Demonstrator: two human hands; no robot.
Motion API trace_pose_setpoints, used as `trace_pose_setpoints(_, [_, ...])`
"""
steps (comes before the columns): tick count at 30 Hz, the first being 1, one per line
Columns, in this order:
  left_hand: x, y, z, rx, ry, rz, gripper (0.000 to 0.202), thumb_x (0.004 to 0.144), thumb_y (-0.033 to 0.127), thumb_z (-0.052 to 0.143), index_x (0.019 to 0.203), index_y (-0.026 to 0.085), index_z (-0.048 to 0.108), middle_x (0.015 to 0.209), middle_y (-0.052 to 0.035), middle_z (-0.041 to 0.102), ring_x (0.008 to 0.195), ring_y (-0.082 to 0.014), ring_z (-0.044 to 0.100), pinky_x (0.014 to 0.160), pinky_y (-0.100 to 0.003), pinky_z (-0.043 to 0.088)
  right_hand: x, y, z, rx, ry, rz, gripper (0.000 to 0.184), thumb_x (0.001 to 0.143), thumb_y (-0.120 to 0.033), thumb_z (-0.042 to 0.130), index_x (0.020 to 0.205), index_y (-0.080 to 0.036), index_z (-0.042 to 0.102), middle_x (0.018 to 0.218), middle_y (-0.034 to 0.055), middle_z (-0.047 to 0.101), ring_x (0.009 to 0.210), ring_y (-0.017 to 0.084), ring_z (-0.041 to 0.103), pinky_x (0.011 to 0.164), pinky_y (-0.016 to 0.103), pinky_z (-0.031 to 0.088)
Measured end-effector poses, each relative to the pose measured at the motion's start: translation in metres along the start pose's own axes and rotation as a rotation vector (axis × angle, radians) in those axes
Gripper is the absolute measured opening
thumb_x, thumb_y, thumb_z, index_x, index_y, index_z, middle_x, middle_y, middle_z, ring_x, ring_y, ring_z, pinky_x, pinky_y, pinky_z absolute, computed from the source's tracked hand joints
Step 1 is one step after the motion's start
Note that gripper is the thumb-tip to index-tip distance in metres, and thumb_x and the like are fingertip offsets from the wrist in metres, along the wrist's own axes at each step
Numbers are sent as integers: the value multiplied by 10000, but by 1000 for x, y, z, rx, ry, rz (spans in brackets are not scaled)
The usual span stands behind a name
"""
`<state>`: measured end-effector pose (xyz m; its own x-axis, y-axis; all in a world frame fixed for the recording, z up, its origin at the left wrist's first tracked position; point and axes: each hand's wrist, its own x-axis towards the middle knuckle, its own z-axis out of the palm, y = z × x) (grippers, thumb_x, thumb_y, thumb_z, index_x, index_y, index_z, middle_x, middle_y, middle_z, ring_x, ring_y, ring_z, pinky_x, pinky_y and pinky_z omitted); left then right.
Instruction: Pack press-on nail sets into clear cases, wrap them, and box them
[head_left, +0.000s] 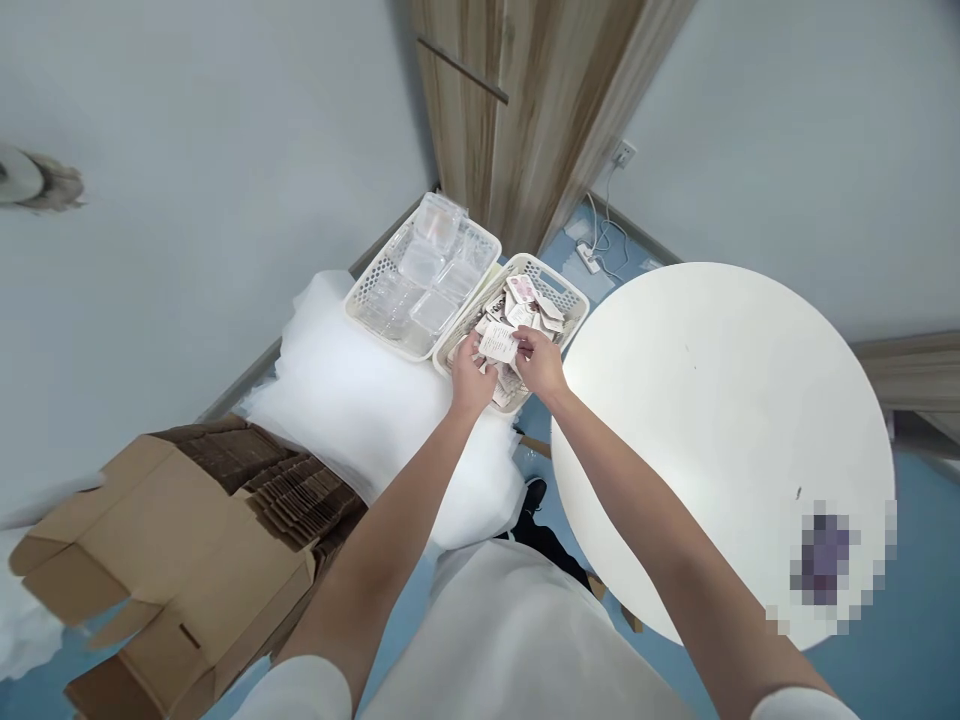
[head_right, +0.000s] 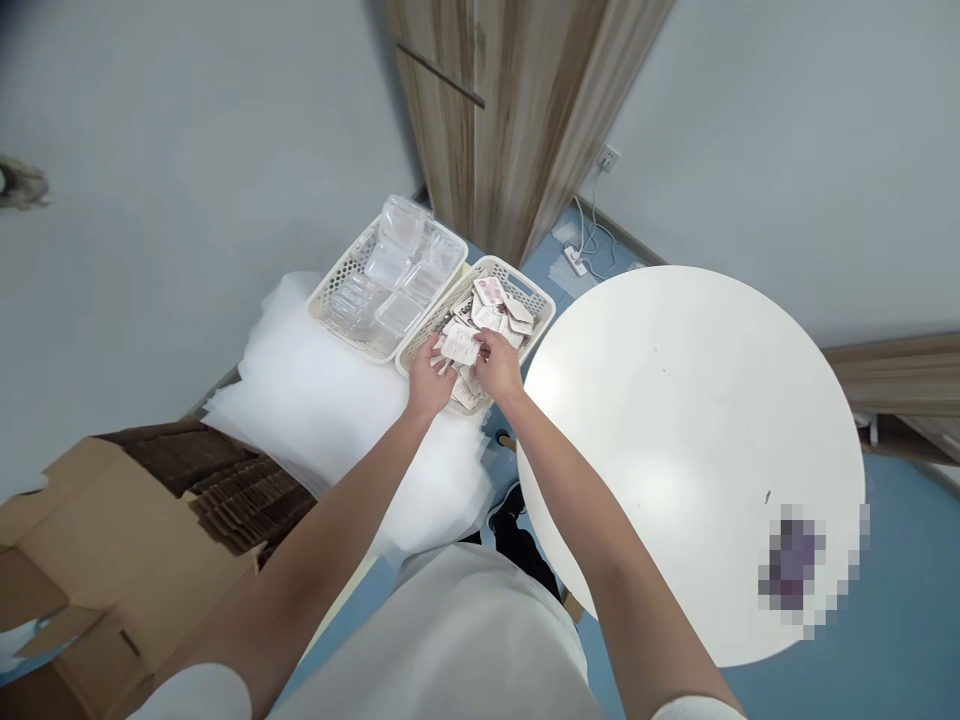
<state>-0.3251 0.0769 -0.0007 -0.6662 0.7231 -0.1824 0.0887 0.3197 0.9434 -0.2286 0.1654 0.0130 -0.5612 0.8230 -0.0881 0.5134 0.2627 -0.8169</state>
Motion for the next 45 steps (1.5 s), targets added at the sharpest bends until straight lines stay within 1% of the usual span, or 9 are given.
trace_pose_setpoints(5, [-40,20,17,7,2,144,481,701,118,501,1176,182,458,1126,-88,486,952,-138,524,839,-284,465,-46,-2,-43,83,147,7,327,714,-120,448,1027,-161,535,1054,74,564,869,137,567,803,291,466])
trace_pose_setpoints(12, [-124,52,47,-68,-285,217,305,742,319,551,1004,173,601,908,-60,597,872,-160,576,805,-310,488,-146,12,-114,246,304,60,257,726,-250,511,969,-183,559,975,59,582,811,137,565,746,297,480])
trace_pose_setpoints(17, [-182,60,76,-234,-446,24,394,686,377,611,1002,141,591,778,-38,613,722,-136,595,718,-327,525,-214,32,-156,406,345,187,315,686,-298,572,979,-183,556,892,51,600,766,144,564,718,315,476])
trace_pose_setpoints(22, [-232,68,99,-324,-534,-173,390,616,364,685,919,132,607,719,-29,619,608,-108,591,707,-334,532,-269,55,-186,714,381,203,348,646,-320,628,962,-189,560,877,56,615,811,158,578,747,328,473])
trace_pose_setpoints(28, [-272,73,117,-318,-605,-223,389,606,372,693,913,149,607,706,-13,610,600,-99,596,705,-333,535,-316,76,-201,788,443,253,327,625,-378,650,884,-183,608,786,44,614,710,149,564,699,350,477])
trace_pose_setpoints(35, [-294,72,129,-313,-620,-210,361,610,349,693,888,141,595,690,-8,595,600,-101,598,688,-323,529,-343,85,-214,804,392,260,296,653,-384,625,862,-174,622,737,20,585,647,113,533,690,326,464])
trace_pose_setpoints(37, [-298,72,131,-318,-617,-211,359,622,351,682,900,146,583,706,-6,594,613,-99,600,699,-319,525,-349,85,-216,788,324,229,340,647,-361,634,939,-189,611,779,13,564,648,103,531,680,311,462])
trace_pose_setpoints(41, [-302,72,132,-270,-631,-193,469,657,374,644,1066,178,526,737,0,588,643,-103,605,723,-330,515,-358,89,-214,728,160,166,646,573,-266,693,1182,-265,476,867,-6,495,613,71,508,633,278,457])
trace_pose_setpoints(45, [-298,71,129,-166,-648,-71,491,676,372,618,1120,188,518,815,-12,568,678,-101,596,737,-322,504,-359,95,-205,674,182,180,692,602,-250,663,1242,-270,401,836,-18,468,613,71,490,635,274,448])
